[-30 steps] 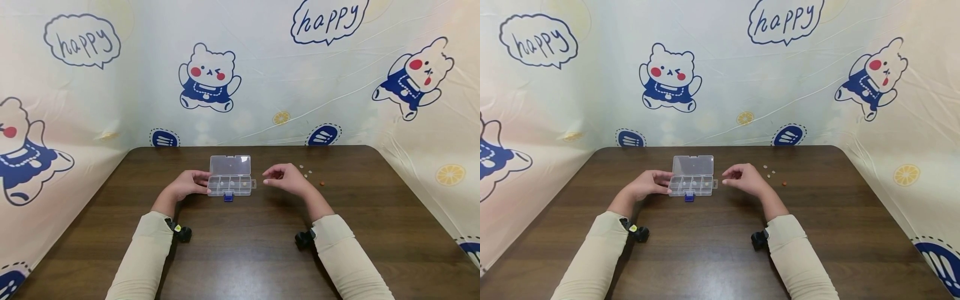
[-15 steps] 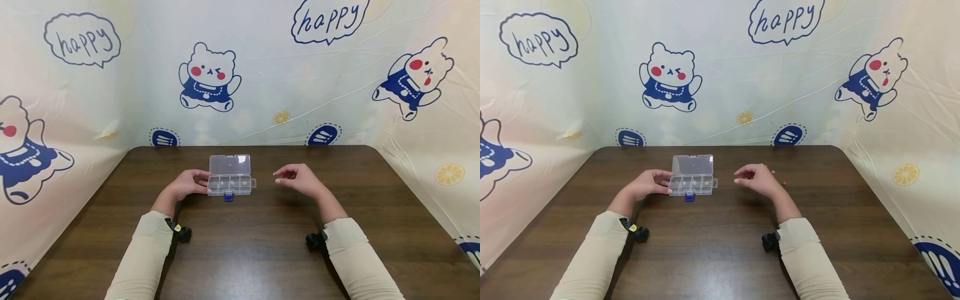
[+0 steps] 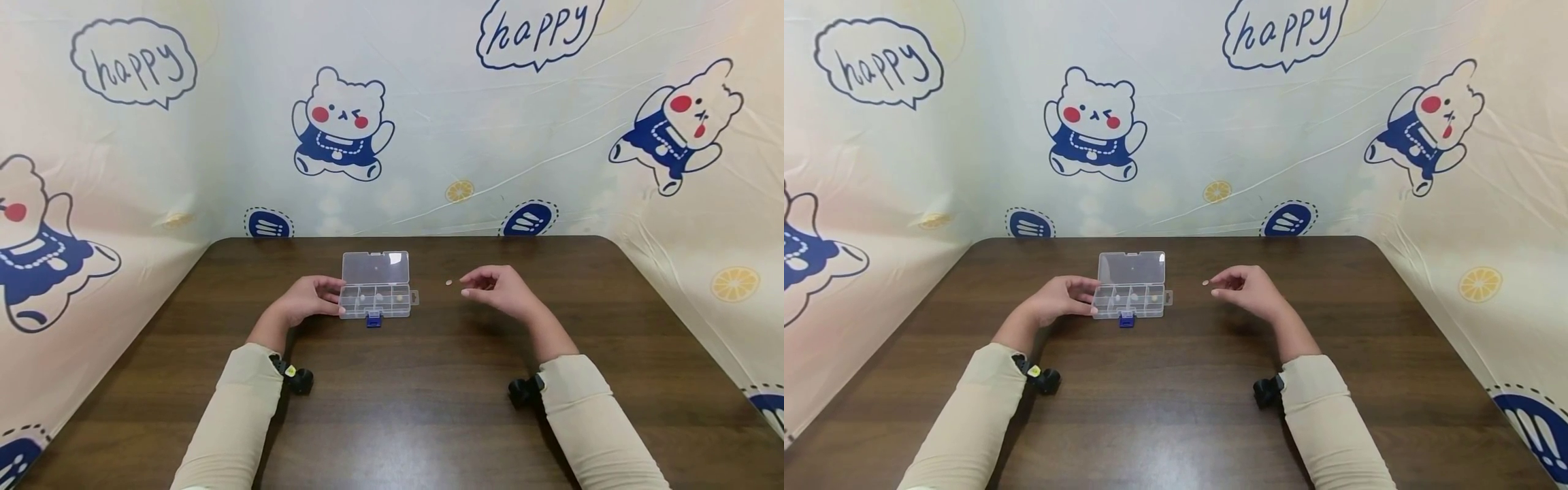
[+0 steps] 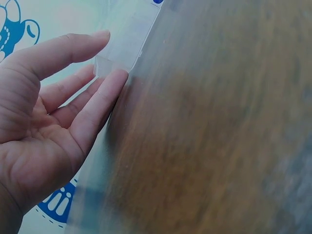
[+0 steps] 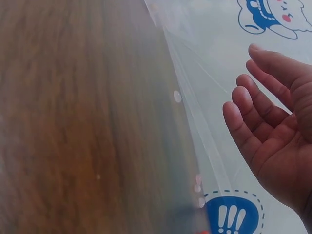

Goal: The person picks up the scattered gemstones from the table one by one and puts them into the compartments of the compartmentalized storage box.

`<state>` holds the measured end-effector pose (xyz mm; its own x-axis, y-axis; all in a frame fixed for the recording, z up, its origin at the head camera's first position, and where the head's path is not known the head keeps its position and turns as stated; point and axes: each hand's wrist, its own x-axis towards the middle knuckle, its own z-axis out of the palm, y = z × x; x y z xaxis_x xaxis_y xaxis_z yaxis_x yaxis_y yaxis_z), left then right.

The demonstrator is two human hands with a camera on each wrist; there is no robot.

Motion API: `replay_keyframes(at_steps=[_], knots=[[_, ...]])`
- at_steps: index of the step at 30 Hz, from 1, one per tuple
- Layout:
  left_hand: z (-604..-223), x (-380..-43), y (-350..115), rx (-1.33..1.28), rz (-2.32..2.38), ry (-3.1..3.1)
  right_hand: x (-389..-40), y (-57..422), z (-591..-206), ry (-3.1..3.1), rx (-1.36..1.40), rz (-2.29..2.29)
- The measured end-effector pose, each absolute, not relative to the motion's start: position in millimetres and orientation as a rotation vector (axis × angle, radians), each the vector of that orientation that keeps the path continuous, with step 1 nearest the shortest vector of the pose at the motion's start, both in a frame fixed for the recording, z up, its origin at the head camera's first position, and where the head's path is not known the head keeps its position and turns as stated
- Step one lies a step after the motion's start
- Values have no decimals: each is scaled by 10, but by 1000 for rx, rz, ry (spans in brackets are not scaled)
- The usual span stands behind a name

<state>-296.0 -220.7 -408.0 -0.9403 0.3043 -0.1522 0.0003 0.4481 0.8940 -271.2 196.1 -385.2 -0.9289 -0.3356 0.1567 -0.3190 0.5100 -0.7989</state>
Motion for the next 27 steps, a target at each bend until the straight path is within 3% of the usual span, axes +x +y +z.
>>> replay_keyframes(at_steps=[27], knots=[[-4096, -2966, -2208, 263, 1480, 2433, -2937, 1950, -3927, 2687, -585, -1419]])
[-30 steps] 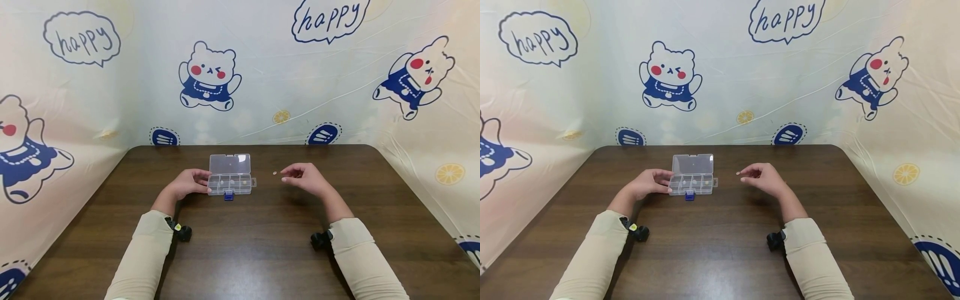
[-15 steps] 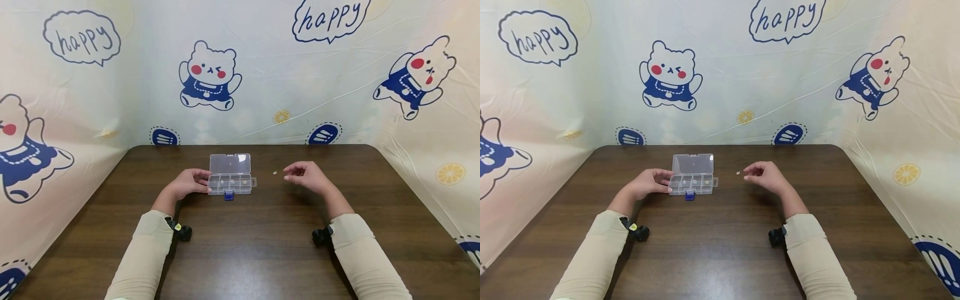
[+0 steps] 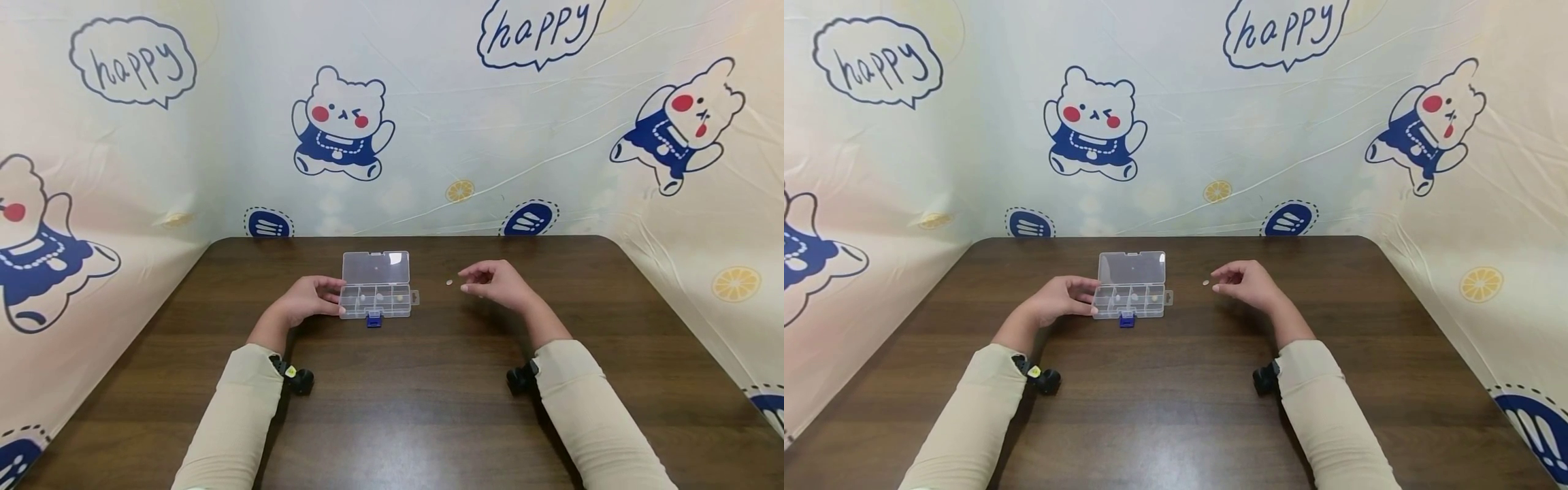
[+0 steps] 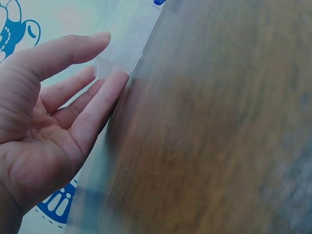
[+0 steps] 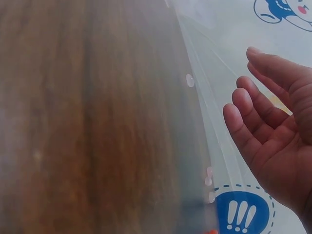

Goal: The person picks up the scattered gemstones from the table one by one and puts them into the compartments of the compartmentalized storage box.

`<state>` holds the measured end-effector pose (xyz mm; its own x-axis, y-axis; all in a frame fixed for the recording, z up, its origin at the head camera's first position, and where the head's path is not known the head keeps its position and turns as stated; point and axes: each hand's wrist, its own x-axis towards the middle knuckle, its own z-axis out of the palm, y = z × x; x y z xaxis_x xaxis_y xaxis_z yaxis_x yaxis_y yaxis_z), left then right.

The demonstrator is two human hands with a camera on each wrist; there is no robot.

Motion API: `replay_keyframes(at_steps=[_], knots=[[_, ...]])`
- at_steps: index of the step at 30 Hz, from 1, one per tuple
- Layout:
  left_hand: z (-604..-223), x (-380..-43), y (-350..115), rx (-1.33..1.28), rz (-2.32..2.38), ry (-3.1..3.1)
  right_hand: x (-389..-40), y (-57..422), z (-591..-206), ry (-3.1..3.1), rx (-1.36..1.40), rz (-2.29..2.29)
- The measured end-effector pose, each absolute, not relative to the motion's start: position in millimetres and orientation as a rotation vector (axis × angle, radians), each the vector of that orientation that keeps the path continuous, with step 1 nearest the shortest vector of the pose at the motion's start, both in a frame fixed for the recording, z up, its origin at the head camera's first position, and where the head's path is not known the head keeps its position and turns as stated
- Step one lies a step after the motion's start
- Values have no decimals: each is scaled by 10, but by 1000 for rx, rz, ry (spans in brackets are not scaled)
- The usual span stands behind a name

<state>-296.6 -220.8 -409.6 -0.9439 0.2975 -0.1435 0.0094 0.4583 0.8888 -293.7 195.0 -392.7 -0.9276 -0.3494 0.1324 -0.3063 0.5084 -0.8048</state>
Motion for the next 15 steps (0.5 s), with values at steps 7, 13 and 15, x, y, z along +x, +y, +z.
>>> replay_keyframes(at_steps=[7, 13, 15], knots=[[-4093, -2968, -2198, 247, 1484, 2435, -2994, 1921, -3965, 2707, -583, -1362], [-4087, -2962, -2198, 256, 1477, 2436, -3051, 1895, -3981, 2727, -595, -1286], [-4084, -2964, -2202, 263, 1479, 2434, -3077, 1883, -3984, 2729, -597, -1266]])
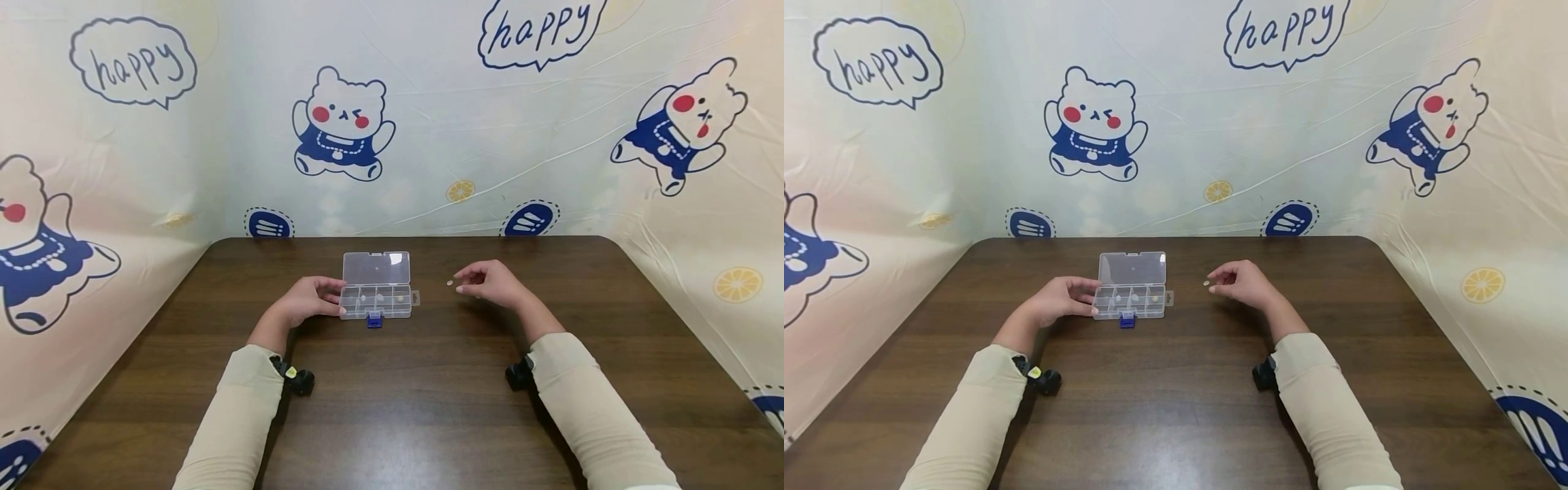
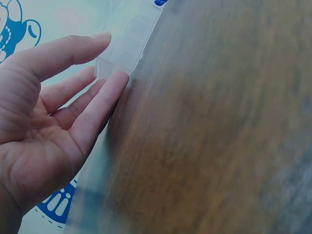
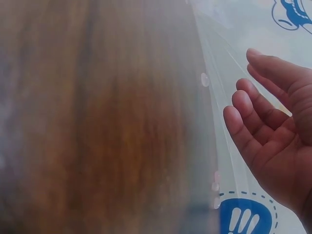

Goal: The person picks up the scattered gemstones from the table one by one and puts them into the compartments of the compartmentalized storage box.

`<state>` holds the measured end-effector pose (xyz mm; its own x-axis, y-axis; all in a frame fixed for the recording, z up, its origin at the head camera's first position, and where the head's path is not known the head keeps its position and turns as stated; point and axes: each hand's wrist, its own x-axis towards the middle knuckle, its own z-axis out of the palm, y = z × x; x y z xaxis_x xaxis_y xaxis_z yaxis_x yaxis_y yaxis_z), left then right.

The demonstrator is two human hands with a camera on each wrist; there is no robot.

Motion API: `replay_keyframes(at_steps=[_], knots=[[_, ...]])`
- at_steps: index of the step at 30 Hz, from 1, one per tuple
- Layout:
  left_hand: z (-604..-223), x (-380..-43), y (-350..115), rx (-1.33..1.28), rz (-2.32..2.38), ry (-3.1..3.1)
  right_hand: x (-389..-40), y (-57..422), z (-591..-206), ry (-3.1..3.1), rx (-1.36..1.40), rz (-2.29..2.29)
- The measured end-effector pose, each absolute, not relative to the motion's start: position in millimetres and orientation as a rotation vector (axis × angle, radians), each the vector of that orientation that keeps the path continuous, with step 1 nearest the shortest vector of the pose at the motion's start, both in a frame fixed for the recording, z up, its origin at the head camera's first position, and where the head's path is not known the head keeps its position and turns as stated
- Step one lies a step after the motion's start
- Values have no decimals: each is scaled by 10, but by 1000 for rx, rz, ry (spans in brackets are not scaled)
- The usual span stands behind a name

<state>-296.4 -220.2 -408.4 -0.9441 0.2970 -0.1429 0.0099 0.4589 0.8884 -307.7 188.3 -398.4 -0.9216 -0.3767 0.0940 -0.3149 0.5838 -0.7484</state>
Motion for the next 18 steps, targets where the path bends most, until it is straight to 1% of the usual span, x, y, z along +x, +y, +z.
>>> replay_keyframes(at_steps=[18], knots=[[-4062, -2949, -2183, 249, 1476, 2432, -3228, 1862, -3989, 2666, -557, -1287]])
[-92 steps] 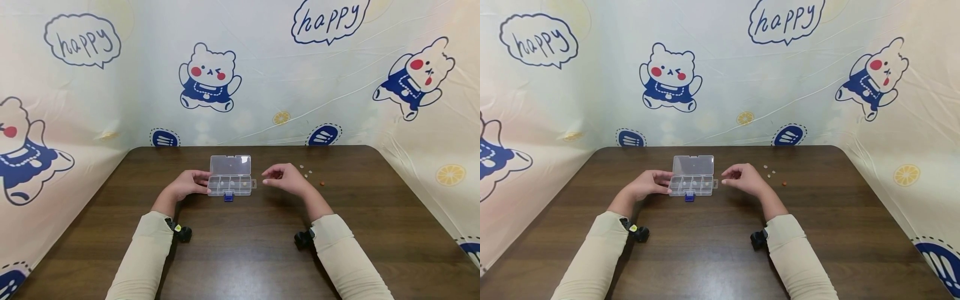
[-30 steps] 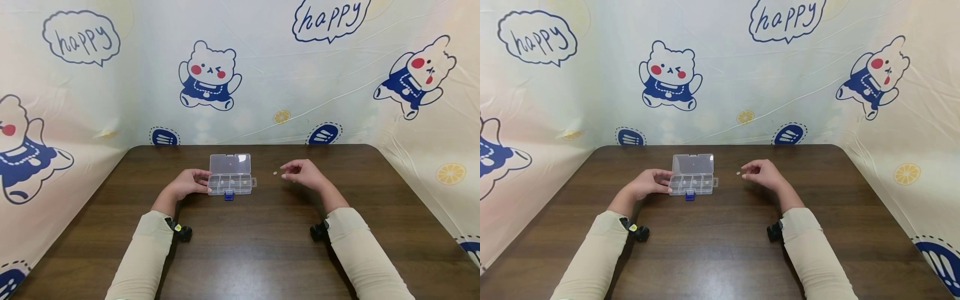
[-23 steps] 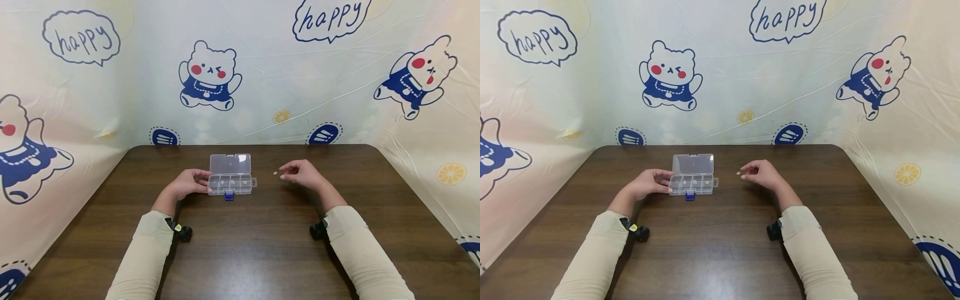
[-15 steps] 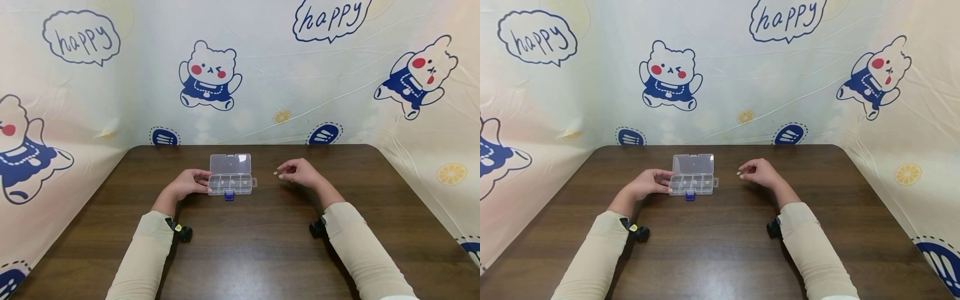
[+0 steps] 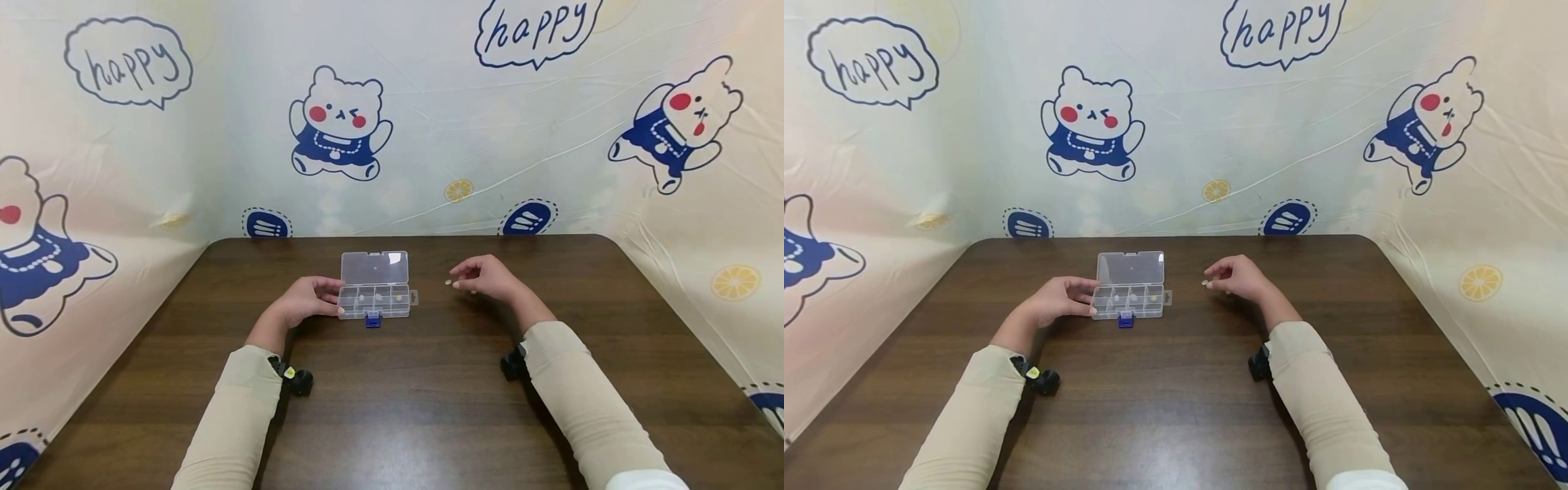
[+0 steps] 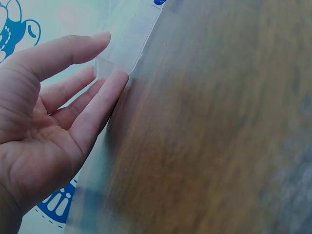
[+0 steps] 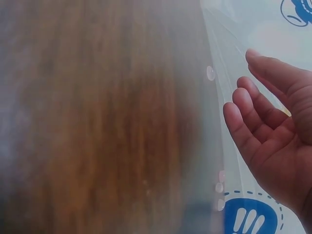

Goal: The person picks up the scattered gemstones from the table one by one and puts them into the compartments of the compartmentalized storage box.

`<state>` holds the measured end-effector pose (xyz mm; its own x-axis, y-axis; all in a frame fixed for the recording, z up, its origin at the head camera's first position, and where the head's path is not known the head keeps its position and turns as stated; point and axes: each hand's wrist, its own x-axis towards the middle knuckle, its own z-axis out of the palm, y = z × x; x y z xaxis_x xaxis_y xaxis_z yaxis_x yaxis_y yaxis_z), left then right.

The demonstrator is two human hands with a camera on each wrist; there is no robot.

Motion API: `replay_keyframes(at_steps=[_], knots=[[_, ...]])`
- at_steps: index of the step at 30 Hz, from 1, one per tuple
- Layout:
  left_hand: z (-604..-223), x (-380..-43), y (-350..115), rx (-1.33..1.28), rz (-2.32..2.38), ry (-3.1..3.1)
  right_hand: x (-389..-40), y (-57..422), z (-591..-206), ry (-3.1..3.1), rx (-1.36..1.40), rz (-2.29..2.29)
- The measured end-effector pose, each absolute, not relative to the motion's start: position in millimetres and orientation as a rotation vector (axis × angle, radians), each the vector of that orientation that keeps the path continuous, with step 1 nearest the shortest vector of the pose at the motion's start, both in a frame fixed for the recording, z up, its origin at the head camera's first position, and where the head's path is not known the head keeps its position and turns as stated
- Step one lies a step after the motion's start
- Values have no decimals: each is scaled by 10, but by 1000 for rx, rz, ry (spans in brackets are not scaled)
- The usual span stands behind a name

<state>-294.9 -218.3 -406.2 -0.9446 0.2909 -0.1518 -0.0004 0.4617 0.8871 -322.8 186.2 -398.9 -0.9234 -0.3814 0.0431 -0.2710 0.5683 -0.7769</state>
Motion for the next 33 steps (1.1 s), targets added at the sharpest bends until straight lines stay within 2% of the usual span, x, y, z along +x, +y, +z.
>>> replay_keyframes(at_steps=[33], knots=[[-4054, -2959, -2203, 241, 1469, 2422, -3450, 1746, -4104, 2649, -416, -1126]])
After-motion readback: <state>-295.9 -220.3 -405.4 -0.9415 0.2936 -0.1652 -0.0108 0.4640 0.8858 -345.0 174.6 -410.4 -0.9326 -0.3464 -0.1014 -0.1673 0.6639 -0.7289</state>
